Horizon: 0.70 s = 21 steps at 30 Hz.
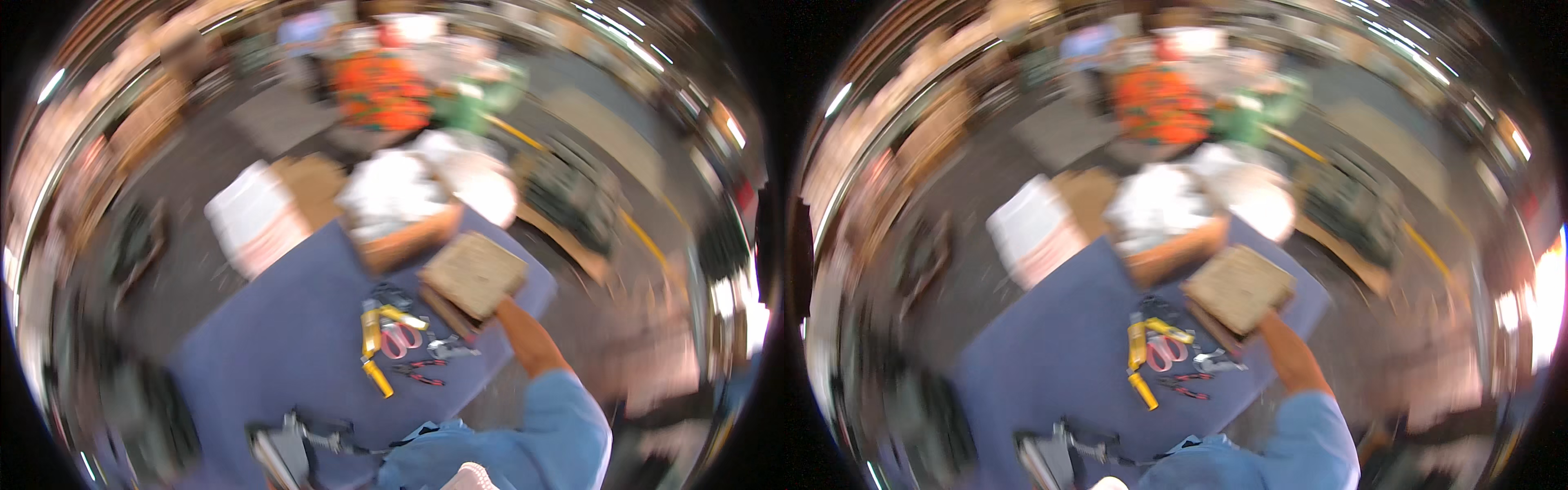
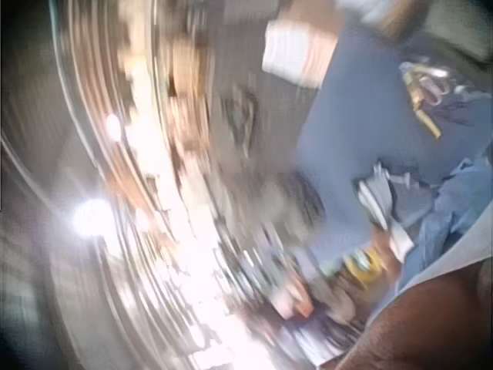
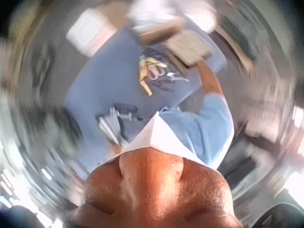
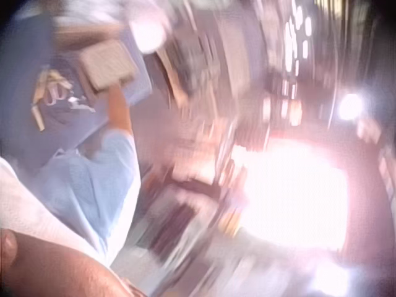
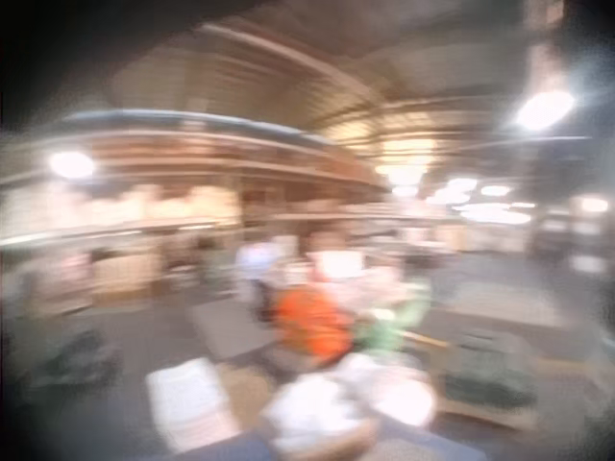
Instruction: The person assembles green fabric cushions by wrapping fabric around foam inserts, securing edges with a staple gun, and trimming excess fabric with a utility knife. The person handles multiple cushions sequentially on a workbench in a workshop setting.
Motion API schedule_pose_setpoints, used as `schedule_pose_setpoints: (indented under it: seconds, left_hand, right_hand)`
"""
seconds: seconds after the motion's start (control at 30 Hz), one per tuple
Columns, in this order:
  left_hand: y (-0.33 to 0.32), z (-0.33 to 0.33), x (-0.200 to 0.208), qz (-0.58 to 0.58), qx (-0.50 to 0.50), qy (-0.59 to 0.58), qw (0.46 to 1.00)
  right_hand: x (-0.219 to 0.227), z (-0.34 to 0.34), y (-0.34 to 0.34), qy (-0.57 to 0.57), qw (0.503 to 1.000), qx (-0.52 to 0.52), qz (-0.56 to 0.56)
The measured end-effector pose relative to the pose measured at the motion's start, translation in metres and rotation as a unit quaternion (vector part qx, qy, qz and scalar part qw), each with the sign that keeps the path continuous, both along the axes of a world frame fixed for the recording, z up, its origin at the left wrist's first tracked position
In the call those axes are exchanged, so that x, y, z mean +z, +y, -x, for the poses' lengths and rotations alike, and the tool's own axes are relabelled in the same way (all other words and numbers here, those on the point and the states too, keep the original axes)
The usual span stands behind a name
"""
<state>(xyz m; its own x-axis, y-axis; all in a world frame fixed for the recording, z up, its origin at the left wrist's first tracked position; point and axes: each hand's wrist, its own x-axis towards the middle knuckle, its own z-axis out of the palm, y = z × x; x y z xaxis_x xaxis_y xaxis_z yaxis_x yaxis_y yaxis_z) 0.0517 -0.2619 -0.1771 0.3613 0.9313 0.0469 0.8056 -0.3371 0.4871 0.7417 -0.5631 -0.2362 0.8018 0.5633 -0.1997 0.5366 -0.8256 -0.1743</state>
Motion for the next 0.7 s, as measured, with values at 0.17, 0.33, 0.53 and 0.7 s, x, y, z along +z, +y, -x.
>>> schedule_pose_setpoints:
  seconds: [0.17,0.33,0.53,0.7]
  left_hand:
    - [-0.008,-0.007,0.045,0.065,0.018,0.053,0.996]
    - [-0.031,-0.014,0.063,0.096,0.058,0.073,0.991]
    - [-0.026,-0.013,0.061,0.071,0.042,0.087,0.993]
    - [-0.015,-0.027,0.055,0.029,0.044,0.114,0.992]
  right_hand:
    - [0.032,-0.014,-0.036,0.003,0.999,0.042,0.016]
    - [0.073,-0.031,-0.005,0.001,0.991,0.072,0.113]
    - [0.126,-0.019,0.003,0.022,0.983,0.079,0.163]
    - [0.200,0.020,0.007,0.073,0.977,0.098,0.175]
